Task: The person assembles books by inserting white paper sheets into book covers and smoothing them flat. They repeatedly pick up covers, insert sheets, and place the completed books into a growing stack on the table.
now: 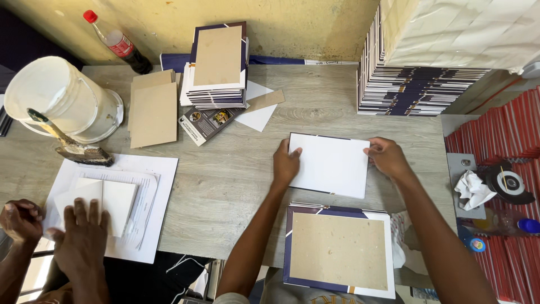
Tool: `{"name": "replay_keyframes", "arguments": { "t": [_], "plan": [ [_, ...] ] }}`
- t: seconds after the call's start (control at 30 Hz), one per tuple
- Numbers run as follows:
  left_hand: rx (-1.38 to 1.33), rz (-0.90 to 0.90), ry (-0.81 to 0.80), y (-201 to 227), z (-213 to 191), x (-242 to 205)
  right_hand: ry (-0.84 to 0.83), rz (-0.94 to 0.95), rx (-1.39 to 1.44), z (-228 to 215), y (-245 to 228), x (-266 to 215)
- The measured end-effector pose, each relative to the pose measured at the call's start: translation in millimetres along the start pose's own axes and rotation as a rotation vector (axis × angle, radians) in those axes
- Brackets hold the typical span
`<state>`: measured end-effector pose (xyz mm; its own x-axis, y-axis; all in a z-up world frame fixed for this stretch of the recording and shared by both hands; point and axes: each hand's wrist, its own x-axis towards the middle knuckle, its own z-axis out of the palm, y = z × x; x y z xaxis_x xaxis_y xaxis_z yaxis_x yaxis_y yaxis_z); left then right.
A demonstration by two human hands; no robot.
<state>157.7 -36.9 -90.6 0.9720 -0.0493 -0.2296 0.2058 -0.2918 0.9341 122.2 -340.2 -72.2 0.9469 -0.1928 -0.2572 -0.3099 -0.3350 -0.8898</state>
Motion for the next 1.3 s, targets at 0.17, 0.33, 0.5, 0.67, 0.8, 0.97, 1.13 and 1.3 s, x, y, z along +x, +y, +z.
{"name": "replay_keyframes", "arguments": {
  "t": [0.17, 0.33, 0.5, 0.67, 0.8, 0.97, 1.13, 1.3],
  "plan": [
    [0.571, 0.086, 0.241, -18.0, 29.1, 0.6, 0.289, -0.419, -0.933, 38.1, 26.7, -5.9],
    [0.909, 0.632, -0.141, 15.2, 31.6, -19.6, 0.163, -0.391, -0.927, 50.6, 39.0, -21.0],
    [1.182, 0.750, -0.610, 29.9, 30.8, -16.4, 0.129, -0.388, -0.972, 55.4, 30.5, -26.3],
    [1.212, 0.578, -0.526, 29.5, 37.7, -9.8, -0.109, -0.459, -1.056, 47.3, 51.7, -24.1],
    [1.253, 0.487, -0.481, 28.0, 17.7, -7.0, -0.112, -0.479, -1.040, 45.1, 50.3, -29.5],
    [1.170, 0.346, -0.356, 18.8, 3.2, -10.0, -0.108, -0.477, -1.042, 38.8, 53.2, -34.3],
    [1.104, 0.257, -0.291, 12.6, 1.0, -13.7, -0.013, -0.477, -0.944, 0.5, 85.1, -68.7],
    [0.898, 0.527, 0.035, -32.6, 18.2, 0.3, 0.138, -0.310, -0.653, -30.9, 90.9, -179.4]
  ]
}}
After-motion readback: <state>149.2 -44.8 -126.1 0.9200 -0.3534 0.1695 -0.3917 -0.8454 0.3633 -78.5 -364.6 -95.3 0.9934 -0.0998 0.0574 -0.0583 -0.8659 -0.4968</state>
